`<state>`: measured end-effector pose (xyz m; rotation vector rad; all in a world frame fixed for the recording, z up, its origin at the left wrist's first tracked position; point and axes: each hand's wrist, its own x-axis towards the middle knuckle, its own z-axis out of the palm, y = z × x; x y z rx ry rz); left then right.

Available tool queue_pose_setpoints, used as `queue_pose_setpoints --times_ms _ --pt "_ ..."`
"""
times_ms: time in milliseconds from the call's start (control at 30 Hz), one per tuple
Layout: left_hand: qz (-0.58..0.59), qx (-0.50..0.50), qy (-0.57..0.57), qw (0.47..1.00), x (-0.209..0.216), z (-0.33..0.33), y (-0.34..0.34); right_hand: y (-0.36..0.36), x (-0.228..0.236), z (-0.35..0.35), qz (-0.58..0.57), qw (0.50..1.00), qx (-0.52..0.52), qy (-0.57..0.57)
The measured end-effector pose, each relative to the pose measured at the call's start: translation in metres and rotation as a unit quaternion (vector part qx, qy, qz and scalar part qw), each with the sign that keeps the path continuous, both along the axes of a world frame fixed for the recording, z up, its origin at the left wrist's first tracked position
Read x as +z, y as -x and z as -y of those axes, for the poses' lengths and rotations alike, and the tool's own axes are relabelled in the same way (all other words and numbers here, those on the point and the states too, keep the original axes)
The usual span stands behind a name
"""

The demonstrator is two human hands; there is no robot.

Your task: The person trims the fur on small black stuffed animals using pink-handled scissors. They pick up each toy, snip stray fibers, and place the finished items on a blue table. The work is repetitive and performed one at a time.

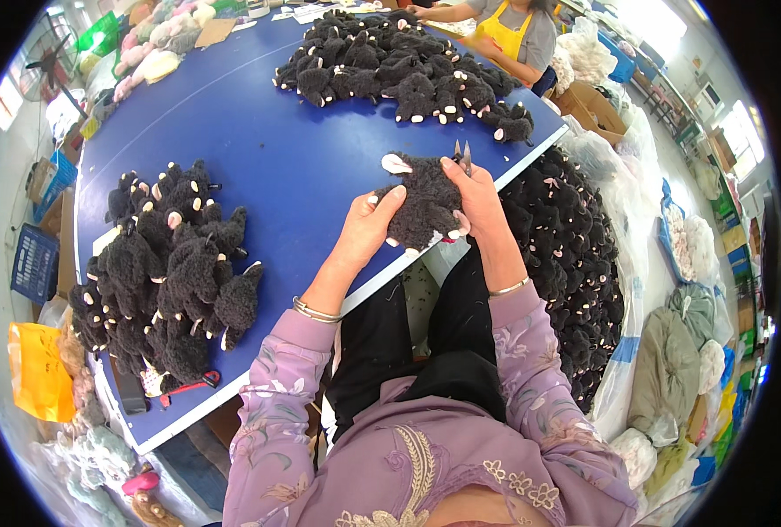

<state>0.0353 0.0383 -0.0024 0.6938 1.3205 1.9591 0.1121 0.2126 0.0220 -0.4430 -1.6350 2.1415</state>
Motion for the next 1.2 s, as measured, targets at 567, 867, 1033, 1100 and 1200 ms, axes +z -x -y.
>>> queue_pose_setpoints --times_ms 567,867,1033,1100,1200 --pt "-0.020 -0.296 0.075 0.952 0.010 0.007 -0.001 0.010 0.020 -0.002 -0.021 1.000 -0.011 0.000" --pt "0.025 -0.119 -0.047 0.992 0.002 0.006 0.004 0.031 0.036 0.021 0.025 0.982 0.133 -0.133" --pt "0.088 -0.017 -0.084 0.992 0.002 0.003 0.015 0.015 0.047 0.029 0.014 0.982 -0.096 -0.162" --pt "0.096 0.008 -0.098 0.991 0.004 0.002 0.015 0.000 0.038 0.031 0.022 0.975 -0.103 -0.196" --pt "0.097 0.022 -0.100 0.990 0.008 0.003 0.014 -0.018 0.029 0.046 -0.054 0.951 -0.088 -0.292"
